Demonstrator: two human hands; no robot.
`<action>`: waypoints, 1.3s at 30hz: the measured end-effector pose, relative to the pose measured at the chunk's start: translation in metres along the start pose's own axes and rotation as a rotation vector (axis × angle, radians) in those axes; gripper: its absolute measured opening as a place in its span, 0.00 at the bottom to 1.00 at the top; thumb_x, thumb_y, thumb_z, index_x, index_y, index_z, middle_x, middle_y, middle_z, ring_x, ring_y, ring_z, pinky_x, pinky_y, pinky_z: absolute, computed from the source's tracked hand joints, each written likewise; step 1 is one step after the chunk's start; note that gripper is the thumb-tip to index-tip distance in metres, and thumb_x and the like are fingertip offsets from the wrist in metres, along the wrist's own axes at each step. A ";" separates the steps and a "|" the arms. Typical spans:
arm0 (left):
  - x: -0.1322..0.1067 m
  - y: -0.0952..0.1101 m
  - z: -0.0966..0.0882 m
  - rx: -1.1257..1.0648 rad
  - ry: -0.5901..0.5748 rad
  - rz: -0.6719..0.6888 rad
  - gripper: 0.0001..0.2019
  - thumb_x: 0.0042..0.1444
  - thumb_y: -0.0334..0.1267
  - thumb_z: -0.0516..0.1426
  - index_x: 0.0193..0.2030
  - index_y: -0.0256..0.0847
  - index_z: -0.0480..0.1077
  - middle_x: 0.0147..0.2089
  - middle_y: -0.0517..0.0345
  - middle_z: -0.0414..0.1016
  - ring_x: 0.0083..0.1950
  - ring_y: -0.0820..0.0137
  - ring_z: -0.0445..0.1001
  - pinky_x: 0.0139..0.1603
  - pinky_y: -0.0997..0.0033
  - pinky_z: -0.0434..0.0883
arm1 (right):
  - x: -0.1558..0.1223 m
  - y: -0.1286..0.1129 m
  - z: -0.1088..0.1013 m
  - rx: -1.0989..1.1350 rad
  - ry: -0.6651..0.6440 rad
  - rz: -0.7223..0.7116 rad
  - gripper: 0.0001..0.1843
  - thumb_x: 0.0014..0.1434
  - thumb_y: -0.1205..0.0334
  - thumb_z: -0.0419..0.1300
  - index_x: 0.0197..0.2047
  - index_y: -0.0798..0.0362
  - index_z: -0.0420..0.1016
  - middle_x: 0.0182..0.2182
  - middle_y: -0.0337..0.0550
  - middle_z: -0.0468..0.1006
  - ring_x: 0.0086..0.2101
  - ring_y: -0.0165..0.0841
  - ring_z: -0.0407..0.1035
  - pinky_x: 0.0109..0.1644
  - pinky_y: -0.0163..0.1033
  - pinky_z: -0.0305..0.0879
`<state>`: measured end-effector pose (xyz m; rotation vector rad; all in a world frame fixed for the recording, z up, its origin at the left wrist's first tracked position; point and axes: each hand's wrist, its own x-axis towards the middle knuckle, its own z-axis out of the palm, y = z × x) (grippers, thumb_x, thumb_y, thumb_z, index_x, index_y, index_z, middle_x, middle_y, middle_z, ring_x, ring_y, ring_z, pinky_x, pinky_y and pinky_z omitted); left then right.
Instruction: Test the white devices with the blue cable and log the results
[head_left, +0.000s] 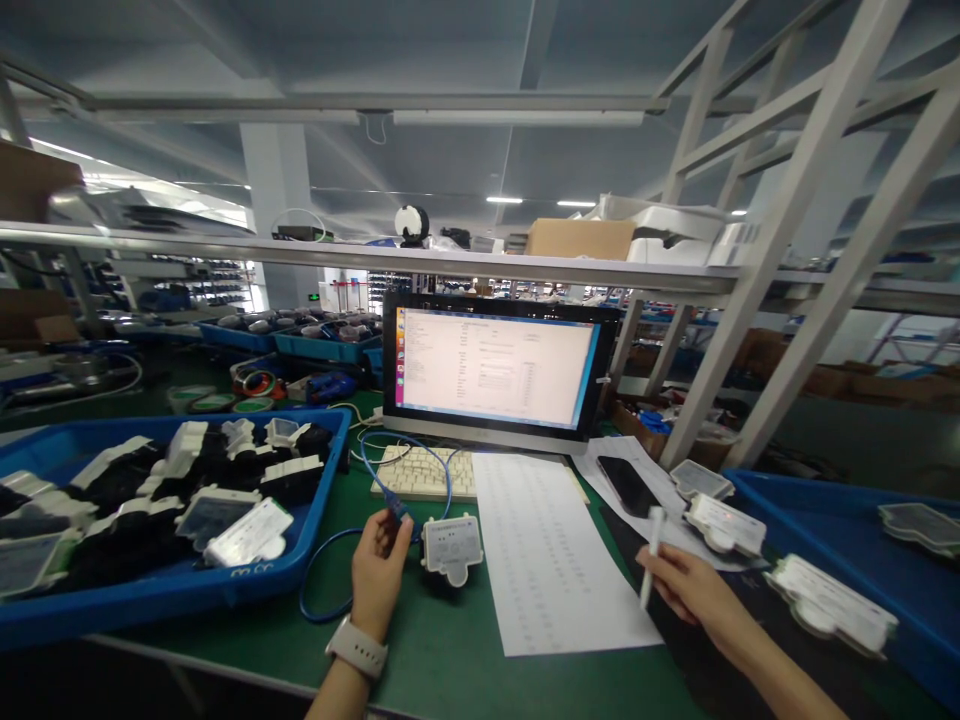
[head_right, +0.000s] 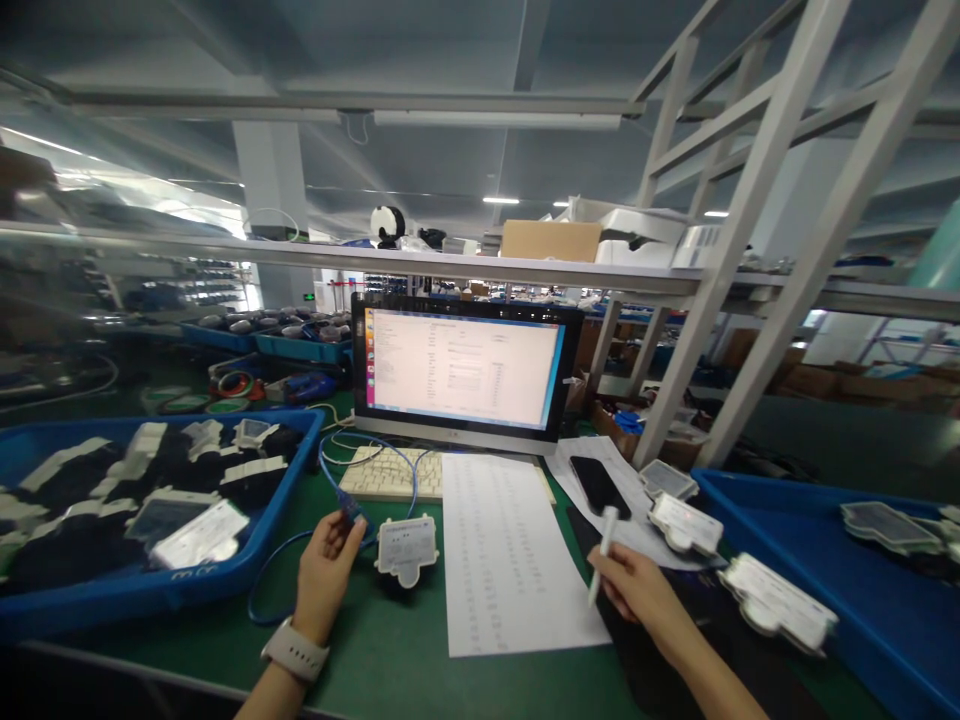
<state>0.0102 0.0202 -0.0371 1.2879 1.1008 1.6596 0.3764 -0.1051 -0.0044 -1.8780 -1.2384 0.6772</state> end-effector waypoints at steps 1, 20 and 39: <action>0.000 0.000 0.000 0.000 -0.002 0.001 0.22 0.43 0.50 0.62 0.39 0.37 0.67 0.39 0.47 0.77 0.42 0.62 0.77 0.44 0.63 0.74 | -0.007 -0.003 0.002 0.101 0.034 -0.049 0.23 0.51 0.38 0.52 0.30 0.52 0.67 0.16 0.35 0.67 0.13 0.27 0.57 0.15 0.32 0.50; 0.000 0.002 0.000 0.026 0.007 0.009 0.22 0.43 0.49 0.62 0.41 0.37 0.67 0.38 0.49 0.76 0.40 0.64 0.76 0.43 0.65 0.74 | -0.028 -0.003 0.042 -0.256 -0.016 -0.551 0.22 0.60 0.51 0.51 0.54 0.50 0.68 0.53 0.48 0.70 0.55 0.42 0.61 0.60 0.53 0.54; 0.000 0.011 0.004 0.032 0.030 -0.025 0.22 0.40 0.49 0.62 0.39 0.37 0.67 0.37 0.51 0.76 0.39 0.65 0.76 0.44 0.64 0.74 | -0.009 -0.015 0.079 0.116 0.172 -0.165 0.11 0.46 0.56 0.54 0.19 0.48 0.56 0.12 0.33 0.65 0.17 0.30 0.61 0.24 0.34 0.57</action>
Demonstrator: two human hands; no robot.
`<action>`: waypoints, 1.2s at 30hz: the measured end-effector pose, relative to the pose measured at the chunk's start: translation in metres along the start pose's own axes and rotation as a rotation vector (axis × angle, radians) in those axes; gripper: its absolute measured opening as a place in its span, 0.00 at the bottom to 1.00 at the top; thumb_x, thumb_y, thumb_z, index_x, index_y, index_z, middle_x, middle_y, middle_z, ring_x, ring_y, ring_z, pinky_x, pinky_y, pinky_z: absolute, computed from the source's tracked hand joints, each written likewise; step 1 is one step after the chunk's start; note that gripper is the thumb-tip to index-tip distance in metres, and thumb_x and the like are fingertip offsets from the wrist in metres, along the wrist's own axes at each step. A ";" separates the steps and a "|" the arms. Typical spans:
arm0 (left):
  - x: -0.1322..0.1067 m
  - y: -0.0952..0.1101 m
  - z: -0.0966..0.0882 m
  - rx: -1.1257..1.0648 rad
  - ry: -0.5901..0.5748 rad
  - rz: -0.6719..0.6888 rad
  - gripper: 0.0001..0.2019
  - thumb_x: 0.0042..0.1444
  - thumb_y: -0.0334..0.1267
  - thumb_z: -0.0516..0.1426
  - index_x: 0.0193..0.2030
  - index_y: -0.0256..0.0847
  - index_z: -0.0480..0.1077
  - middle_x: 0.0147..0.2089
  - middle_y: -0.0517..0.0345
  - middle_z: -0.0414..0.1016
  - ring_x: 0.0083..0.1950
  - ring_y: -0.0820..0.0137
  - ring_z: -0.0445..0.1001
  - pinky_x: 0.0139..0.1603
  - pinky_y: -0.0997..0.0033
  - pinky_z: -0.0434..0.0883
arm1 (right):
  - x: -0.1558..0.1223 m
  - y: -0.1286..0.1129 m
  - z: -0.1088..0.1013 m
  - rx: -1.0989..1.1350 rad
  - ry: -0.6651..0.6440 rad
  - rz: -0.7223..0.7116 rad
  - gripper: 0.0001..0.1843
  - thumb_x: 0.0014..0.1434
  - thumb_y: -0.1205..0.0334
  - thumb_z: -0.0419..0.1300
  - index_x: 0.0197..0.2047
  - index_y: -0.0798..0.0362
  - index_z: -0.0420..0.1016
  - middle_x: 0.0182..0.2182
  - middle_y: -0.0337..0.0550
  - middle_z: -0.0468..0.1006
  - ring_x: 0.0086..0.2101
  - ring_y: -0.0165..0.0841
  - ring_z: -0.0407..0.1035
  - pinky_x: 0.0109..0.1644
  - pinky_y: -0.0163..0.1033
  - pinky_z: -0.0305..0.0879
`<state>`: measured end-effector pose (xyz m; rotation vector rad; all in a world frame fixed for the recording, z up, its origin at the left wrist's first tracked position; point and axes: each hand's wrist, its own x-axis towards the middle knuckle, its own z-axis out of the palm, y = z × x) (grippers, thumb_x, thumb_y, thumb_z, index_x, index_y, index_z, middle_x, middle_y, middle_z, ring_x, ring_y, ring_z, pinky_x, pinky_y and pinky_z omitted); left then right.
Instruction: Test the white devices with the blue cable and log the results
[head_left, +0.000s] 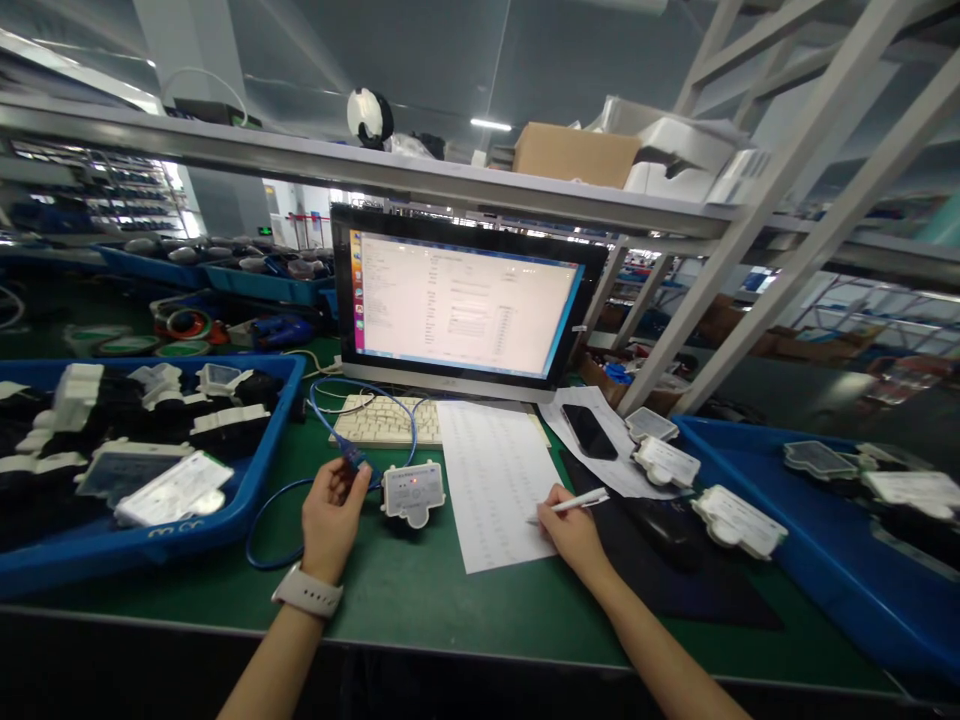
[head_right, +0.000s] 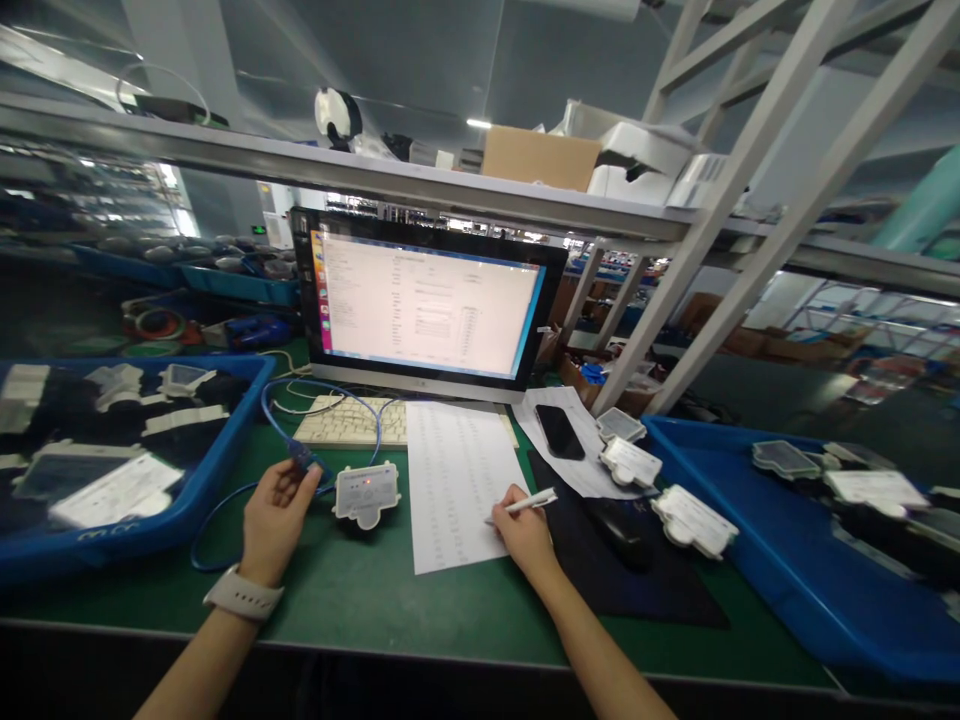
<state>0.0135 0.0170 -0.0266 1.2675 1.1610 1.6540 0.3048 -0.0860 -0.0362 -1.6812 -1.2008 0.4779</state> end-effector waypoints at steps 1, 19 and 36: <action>0.000 0.000 0.000 0.002 -0.002 0.001 0.22 0.40 0.49 0.62 0.39 0.37 0.67 0.37 0.51 0.76 0.39 0.65 0.76 0.45 0.64 0.74 | -0.001 -0.001 0.000 -0.004 -0.008 0.000 0.11 0.47 0.57 0.54 0.19 0.48 0.56 0.12 0.33 0.66 0.17 0.30 0.61 0.24 0.34 0.57; 0.000 -0.004 -0.002 0.032 0.002 0.011 0.22 0.41 0.48 0.62 0.40 0.37 0.67 0.38 0.51 0.76 0.40 0.65 0.76 0.44 0.65 0.74 | 0.002 0.002 0.003 -0.038 -0.031 -0.034 0.10 0.45 0.56 0.52 0.18 0.47 0.55 0.11 0.32 0.63 0.16 0.29 0.58 0.22 0.34 0.55; 0.000 0.002 0.000 0.010 0.016 0.004 0.22 0.40 0.47 0.62 0.39 0.36 0.67 0.37 0.50 0.76 0.39 0.65 0.76 0.44 0.65 0.74 | 0.002 -0.001 0.002 -0.061 -0.010 -0.043 0.10 0.45 0.56 0.51 0.18 0.47 0.54 0.11 0.32 0.62 0.16 0.30 0.58 0.22 0.34 0.54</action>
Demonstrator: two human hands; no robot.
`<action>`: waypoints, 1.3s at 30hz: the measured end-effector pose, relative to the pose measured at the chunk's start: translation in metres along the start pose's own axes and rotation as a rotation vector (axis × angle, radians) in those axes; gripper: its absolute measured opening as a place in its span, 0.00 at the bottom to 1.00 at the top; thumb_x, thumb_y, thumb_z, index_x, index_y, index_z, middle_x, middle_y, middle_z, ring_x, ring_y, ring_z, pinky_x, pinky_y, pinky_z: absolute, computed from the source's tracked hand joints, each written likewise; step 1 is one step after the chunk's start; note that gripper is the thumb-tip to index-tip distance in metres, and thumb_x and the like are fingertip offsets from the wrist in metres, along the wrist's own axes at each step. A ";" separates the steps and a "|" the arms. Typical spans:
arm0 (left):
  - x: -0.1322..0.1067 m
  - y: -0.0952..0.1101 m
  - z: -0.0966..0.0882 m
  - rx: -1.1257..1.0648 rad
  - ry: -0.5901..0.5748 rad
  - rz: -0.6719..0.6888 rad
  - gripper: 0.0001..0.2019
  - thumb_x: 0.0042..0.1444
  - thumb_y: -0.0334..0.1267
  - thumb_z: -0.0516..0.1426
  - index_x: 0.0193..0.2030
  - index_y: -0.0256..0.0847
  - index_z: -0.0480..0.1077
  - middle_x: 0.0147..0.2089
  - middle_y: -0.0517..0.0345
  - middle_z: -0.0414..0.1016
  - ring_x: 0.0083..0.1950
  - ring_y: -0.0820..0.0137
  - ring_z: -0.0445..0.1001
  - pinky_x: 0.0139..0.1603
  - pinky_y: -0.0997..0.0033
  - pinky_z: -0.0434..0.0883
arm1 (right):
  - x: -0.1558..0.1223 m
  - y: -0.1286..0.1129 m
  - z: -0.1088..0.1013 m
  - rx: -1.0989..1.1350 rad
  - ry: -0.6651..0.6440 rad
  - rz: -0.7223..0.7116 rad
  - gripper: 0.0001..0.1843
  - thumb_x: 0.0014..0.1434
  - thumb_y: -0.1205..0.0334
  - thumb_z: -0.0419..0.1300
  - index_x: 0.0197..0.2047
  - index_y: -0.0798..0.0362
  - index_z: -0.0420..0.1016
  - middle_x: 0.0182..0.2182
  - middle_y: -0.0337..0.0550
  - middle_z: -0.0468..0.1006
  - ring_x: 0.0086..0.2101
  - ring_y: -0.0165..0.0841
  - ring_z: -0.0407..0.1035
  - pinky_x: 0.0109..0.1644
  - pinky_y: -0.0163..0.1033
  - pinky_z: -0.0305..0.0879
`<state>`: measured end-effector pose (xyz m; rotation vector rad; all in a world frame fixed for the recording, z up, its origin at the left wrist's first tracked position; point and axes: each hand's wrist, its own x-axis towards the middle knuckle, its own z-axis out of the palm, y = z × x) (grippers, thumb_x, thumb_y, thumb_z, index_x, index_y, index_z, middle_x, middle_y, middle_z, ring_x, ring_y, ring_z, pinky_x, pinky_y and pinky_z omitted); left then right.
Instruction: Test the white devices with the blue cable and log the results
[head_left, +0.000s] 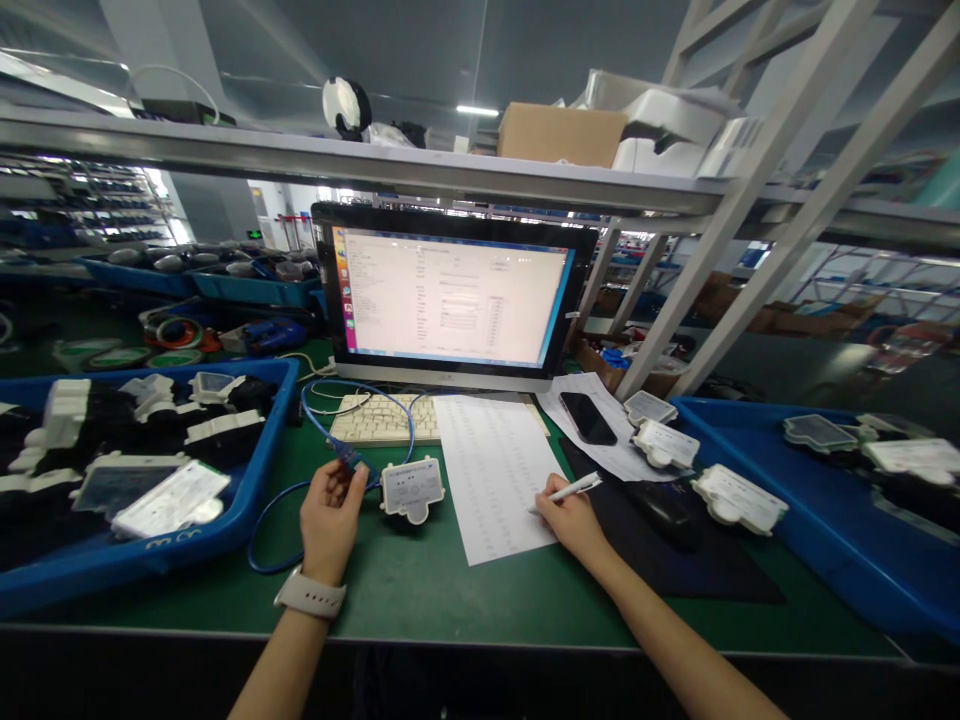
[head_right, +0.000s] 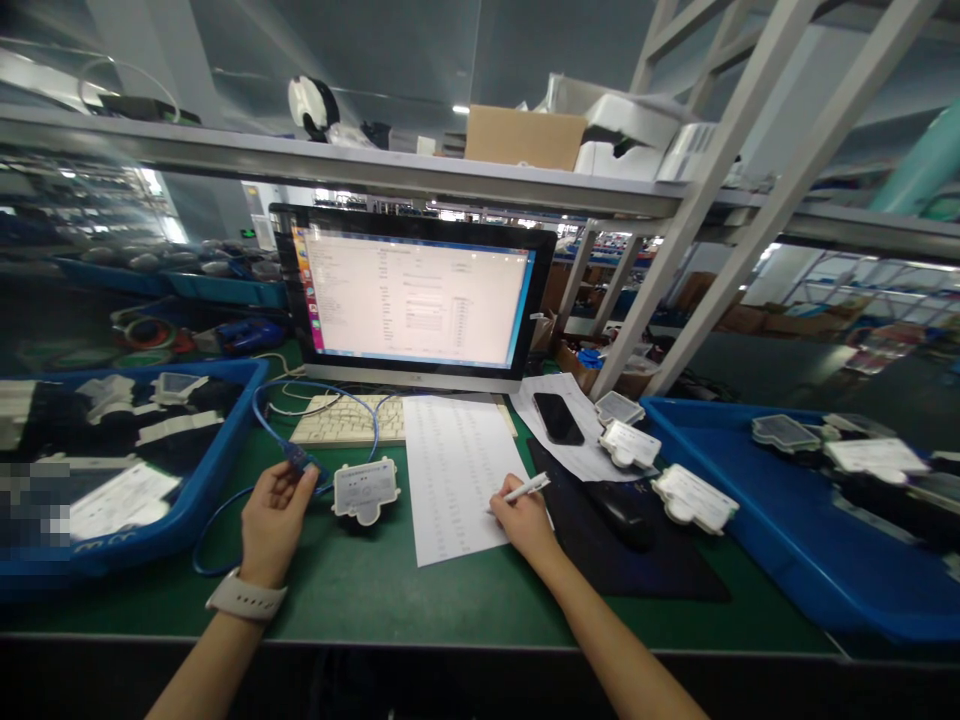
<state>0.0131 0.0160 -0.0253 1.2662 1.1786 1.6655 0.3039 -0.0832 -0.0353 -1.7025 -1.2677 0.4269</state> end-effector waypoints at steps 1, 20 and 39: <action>0.000 0.000 0.000 0.003 -0.001 0.002 0.22 0.40 0.47 0.62 0.39 0.36 0.67 0.37 0.50 0.76 0.39 0.65 0.76 0.44 0.65 0.73 | 0.000 0.000 0.000 -0.001 0.000 0.000 0.10 0.45 0.56 0.51 0.18 0.47 0.54 0.11 0.32 0.62 0.16 0.30 0.58 0.22 0.34 0.54; 0.001 -0.001 -0.001 0.001 0.002 0.007 0.22 0.40 0.48 0.63 0.39 0.36 0.67 0.37 0.50 0.76 0.39 0.65 0.76 0.43 0.65 0.74 | 0.002 0.007 0.001 0.095 0.040 0.034 0.15 0.48 0.50 0.53 0.19 0.48 0.55 0.11 0.33 0.63 0.15 0.29 0.58 0.20 0.33 0.55; -0.003 -0.008 -0.001 -0.043 -0.053 0.008 0.18 0.46 0.47 0.61 0.40 0.38 0.67 0.39 0.49 0.76 0.41 0.63 0.76 0.44 0.63 0.74 | -0.012 0.073 -0.026 -0.492 -0.111 -0.459 0.23 0.57 0.48 0.53 0.52 0.48 0.71 0.53 0.48 0.70 0.51 0.48 0.65 0.57 0.61 0.58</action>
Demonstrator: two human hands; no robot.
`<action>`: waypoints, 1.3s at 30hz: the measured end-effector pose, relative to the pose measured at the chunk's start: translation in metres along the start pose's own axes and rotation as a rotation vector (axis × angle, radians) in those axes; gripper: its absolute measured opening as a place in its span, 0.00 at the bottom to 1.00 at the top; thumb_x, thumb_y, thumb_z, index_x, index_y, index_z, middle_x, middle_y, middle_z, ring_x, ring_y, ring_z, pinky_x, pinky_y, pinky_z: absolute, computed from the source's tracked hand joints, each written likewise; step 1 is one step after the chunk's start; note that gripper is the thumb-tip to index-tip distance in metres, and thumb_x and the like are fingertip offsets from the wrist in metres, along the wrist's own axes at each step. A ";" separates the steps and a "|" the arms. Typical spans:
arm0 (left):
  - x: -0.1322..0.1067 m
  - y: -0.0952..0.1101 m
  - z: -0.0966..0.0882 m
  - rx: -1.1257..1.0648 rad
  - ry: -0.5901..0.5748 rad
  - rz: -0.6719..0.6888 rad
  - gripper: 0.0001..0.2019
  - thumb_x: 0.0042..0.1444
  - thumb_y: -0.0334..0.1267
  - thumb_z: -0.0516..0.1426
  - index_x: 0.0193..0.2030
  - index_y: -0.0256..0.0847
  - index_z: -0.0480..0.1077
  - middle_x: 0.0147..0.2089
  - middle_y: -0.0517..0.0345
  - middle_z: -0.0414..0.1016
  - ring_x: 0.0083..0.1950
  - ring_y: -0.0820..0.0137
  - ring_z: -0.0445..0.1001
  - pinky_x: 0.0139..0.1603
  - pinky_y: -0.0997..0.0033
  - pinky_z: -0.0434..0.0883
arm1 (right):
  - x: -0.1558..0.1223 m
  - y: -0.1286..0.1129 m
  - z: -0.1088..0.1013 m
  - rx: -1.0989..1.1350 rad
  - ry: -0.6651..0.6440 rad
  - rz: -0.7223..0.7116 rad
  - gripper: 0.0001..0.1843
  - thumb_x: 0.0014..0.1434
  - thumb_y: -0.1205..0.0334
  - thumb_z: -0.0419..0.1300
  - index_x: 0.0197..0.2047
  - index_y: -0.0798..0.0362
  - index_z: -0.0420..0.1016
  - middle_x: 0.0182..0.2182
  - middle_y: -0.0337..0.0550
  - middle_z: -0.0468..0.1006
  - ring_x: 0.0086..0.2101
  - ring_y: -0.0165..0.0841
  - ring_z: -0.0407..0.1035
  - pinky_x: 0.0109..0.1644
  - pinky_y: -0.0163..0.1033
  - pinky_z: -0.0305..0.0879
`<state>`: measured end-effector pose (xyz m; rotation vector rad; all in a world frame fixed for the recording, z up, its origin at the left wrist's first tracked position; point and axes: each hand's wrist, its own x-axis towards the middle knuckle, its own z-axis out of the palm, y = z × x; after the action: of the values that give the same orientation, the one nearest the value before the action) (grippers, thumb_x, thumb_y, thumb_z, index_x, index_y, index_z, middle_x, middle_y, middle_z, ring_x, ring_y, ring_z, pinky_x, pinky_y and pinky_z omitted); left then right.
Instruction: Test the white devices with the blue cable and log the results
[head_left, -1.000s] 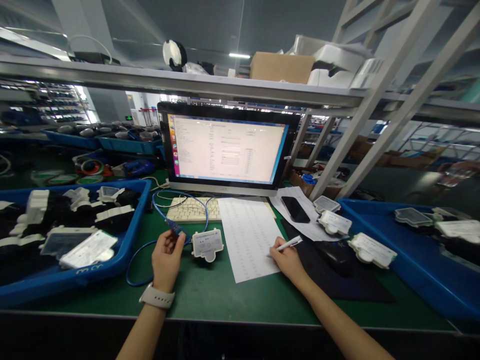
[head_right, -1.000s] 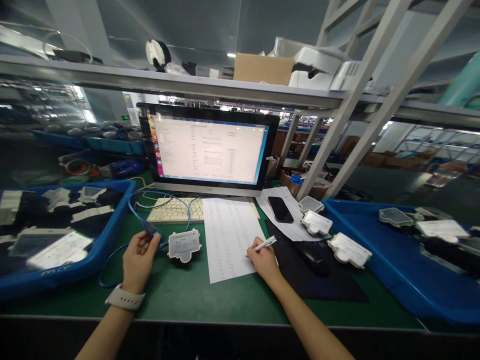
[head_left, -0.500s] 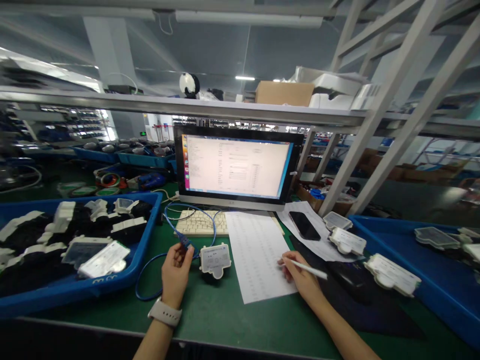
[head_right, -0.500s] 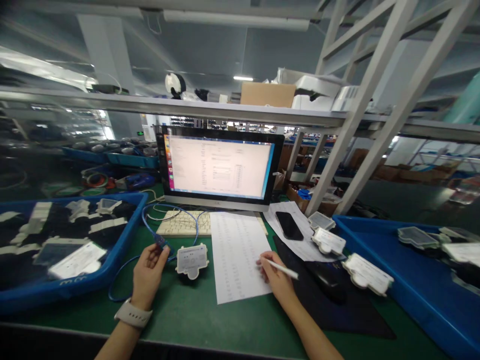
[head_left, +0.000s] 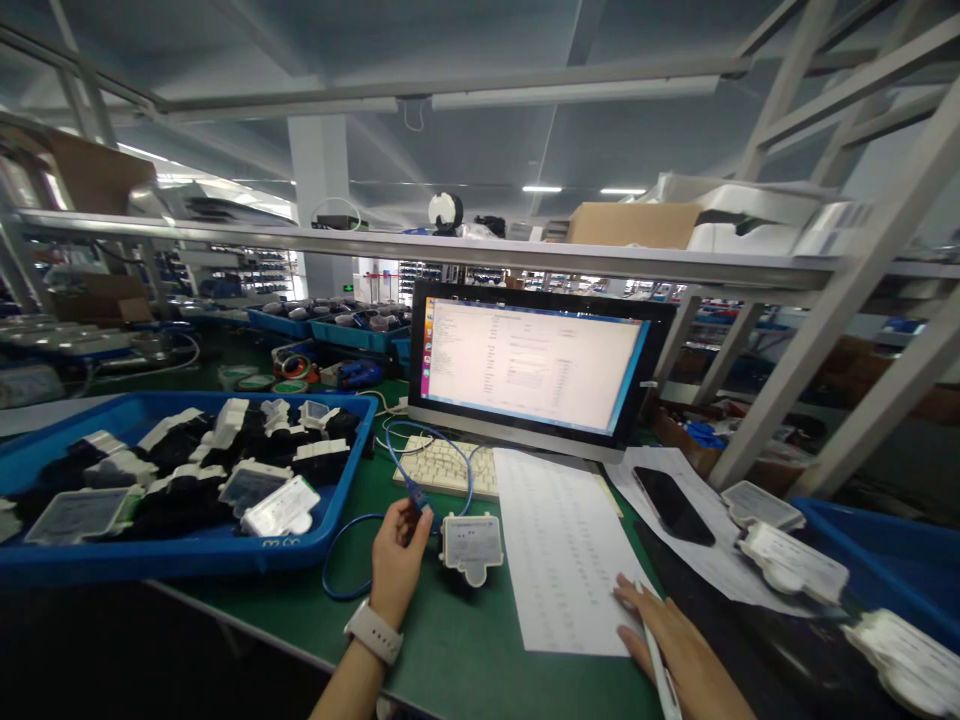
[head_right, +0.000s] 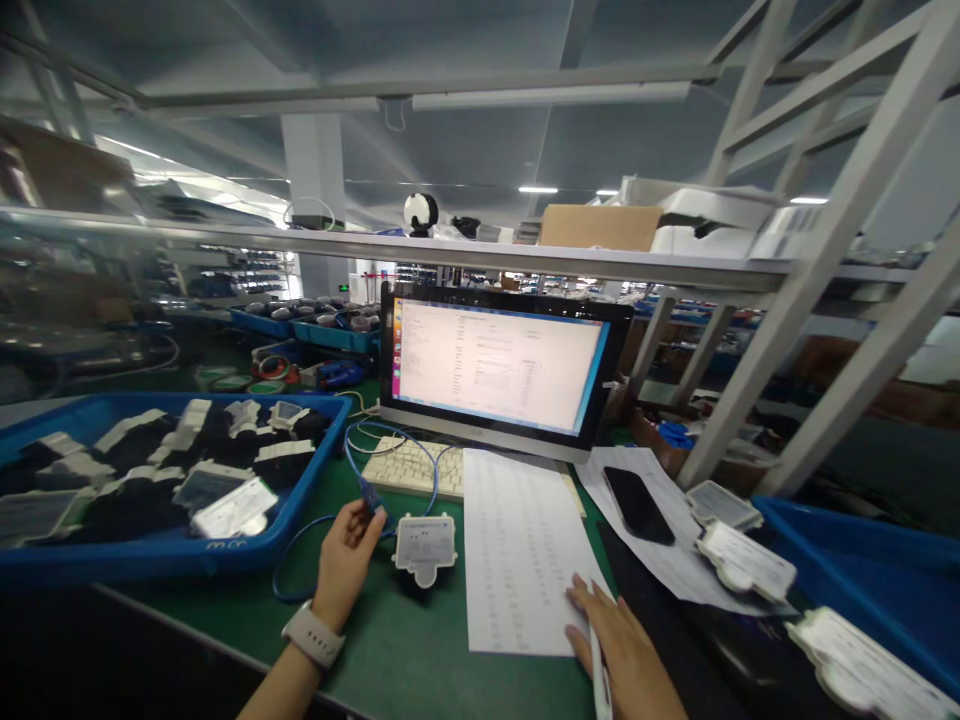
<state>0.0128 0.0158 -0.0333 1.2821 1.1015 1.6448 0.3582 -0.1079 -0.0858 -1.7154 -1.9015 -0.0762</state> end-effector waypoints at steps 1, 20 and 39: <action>0.000 0.000 0.000 -0.002 0.001 0.002 0.18 0.46 0.47 0.61 0.40 0.38 0.67 0.39 0.49 0.76 0.41 0.63 0.76 0.44 0.63 0.74 | 0.001 0.000 0.000 0.011 -0.006 0.006 0.23 0.56 0.48 0.53 0.52 0.48 0.71 0.52 0.49 0.70 0.51 0.48 0.65 0.57 0.62 0.56; 0.002 0.000 -0.001 0.043 0.011 0.015 0.19 0.46 0.47 0.61 0.40 0.37 0.67 0.38 0.49 0.76 0.41 0.64 0.76 0.43 0.64 0.74 | 0.042 -0.027 -0.020 0.779 0.205 0.566 0.20 0.42 0.45 0.60 0.29 0.54 0.74 0.17 0.38 0.68 0.16 0.28 0.60 0.16 0.33 0.56; 0.003 0.012 0.001 0.134 0.084 -0.008 0.23 0.38 0.48 0.62 0.39 0.36 0.68 0.37 0.51 0.75 0.39 0.64 0.75 0.44 0.63 0.73 | 0.041 -0.045 -0.020 0.526 0.176 0.510 0.08 0.42 0.59 0.52 0.17 0.48 0.57 0.12 0.34 0.67 0.17 0.29 0.61 0.23 0.33 0.57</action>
<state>0.0126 0.0151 -0.0208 1.3015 1.2849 1.6550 0.3231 -0.0874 -0.0358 -1.6883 -1.1724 0.4172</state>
